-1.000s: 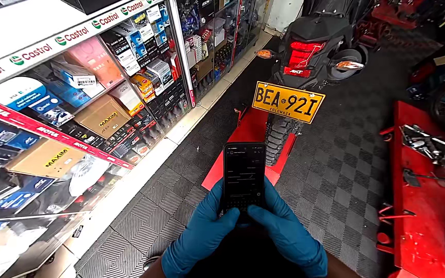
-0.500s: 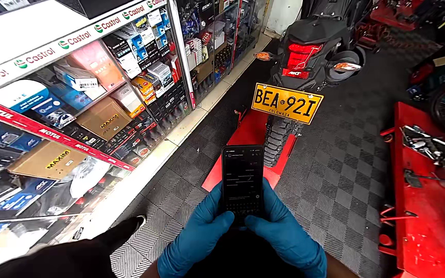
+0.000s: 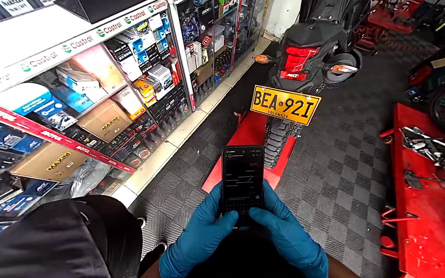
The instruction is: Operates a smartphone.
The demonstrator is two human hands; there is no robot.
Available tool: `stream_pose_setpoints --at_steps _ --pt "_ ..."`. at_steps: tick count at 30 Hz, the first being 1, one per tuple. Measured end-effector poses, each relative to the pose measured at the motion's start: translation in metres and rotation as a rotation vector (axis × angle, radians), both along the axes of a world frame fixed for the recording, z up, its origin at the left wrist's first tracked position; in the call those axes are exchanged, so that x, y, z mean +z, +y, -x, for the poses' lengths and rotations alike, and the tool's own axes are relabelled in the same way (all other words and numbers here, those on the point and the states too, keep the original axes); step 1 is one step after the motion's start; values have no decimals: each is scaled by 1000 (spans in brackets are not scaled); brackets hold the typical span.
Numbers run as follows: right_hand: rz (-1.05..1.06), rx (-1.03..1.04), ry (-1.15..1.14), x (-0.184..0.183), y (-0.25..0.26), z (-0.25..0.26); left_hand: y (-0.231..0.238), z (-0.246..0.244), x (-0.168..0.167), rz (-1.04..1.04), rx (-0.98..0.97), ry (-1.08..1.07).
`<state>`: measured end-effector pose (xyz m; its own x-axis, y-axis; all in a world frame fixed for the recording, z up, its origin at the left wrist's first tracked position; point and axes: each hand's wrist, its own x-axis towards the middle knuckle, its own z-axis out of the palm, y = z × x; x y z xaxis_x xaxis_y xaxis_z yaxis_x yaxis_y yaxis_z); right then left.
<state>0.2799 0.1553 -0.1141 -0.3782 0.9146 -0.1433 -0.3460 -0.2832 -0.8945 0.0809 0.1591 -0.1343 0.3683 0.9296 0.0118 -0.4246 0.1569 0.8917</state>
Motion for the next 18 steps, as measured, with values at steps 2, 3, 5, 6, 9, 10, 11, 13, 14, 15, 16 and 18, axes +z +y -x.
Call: stream_pose_setpoints --at_steps 2,3,5,6,9,10,11,13,14,15,16,18 --pt "16 -5 0 0 0 -1 0 0 -1 6 -6 0" --pt "17 -3 3 -1 0 -2 0 0 -1 3 -10 -1" --pt "11 3 2 -2 0 -3 0 0 -2 1 -13 3" --pt "8 2 -5 -2 0 -3 1 0 -2 -2 -17 9" --pt "8 2 -14 -1 0 -3 1 1 -3 -2 -24 15" --pt "6 7 -1 -1 0 -3 1 1 -3 -2 -27 11" --pt "5 13 10 -1 0 -3 1 1 -3 -5 -25 10" --pt "8 18 23 -1 0 -4 1 1 -3 -7 -26 8" --pt "6 21 23 -2 1 -4 2 0 -3 -4 -26 6" --pt "3 25 22 -2 1 -4 2 1 -3 -2 -26 5" --pt "3 28 20 -3 1 -4 1 1 -3 -3 -26 6" --pt "2 17 14 -1 1 -3 1 1 -3 -13 -28 22"
